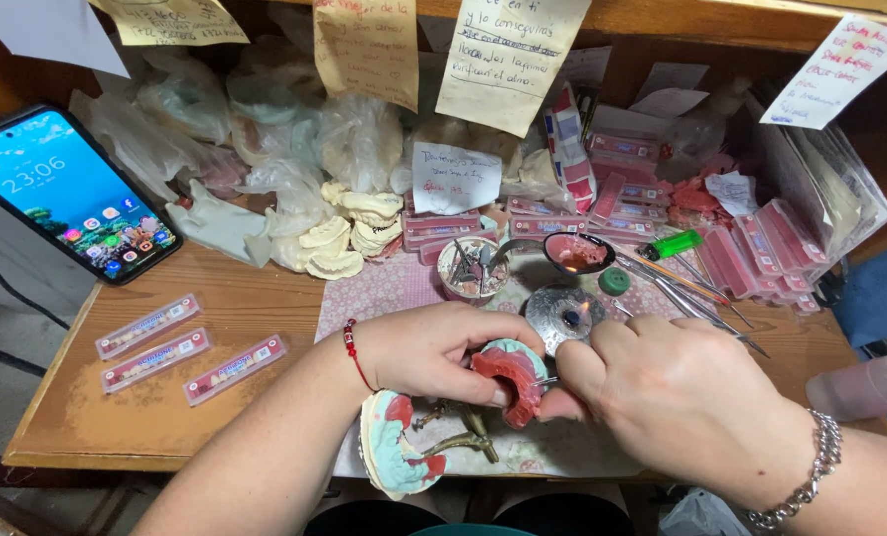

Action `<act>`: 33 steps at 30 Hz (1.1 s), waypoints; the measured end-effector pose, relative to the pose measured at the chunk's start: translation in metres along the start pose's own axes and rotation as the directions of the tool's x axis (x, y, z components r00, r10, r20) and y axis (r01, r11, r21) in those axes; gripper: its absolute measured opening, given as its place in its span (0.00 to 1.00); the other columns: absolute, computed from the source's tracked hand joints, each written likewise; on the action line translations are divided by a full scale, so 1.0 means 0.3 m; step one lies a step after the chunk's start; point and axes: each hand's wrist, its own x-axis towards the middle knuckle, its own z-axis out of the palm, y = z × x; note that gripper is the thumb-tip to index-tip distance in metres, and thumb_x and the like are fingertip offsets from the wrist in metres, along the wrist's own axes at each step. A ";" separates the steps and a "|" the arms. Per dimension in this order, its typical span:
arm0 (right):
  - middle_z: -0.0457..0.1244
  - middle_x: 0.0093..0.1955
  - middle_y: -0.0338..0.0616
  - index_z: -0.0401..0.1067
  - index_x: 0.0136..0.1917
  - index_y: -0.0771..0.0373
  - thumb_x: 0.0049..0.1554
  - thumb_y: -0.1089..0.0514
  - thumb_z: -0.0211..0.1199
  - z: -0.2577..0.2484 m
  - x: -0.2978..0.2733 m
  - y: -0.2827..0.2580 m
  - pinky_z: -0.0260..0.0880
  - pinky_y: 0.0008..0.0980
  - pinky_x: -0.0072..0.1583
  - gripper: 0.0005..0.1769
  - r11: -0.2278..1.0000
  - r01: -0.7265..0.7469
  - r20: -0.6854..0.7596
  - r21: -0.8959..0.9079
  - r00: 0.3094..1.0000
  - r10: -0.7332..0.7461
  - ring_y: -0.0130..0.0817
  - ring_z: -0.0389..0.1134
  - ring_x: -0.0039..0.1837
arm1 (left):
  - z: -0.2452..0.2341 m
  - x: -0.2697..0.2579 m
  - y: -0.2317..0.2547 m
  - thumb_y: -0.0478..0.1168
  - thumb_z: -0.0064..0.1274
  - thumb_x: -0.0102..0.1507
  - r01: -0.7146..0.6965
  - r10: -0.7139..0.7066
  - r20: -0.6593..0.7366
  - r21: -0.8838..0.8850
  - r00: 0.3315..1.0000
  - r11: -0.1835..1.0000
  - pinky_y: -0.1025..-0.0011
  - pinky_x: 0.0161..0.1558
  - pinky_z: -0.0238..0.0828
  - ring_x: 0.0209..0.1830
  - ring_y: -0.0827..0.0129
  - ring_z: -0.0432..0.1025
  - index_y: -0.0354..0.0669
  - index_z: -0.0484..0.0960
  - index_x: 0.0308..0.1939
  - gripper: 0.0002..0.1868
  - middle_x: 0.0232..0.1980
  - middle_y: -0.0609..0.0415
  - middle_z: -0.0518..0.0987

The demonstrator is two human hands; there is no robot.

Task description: Shape and refine a dental prosthesis model using specialized laboratory tools

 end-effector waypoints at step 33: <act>0.64 0.27 0.34 0.68 0.36 0.50 0.66 0.28 0.54 0.053 0.007 0.010 0.64 0.52 0.28 0.28 0.953 0.025 0.056 0.302 0.997 -0.044 0.47 0.69 0.30 | 0.011 -0.005 -0.016 0.38 0.58 0.64 0.041 -0.039 0.021 -0.139 0.999 0.989 0.77 0.56 0.69 0.49 0.77 0.71 0.44 0.74 0.63 0.24 0.51 0.60 0.79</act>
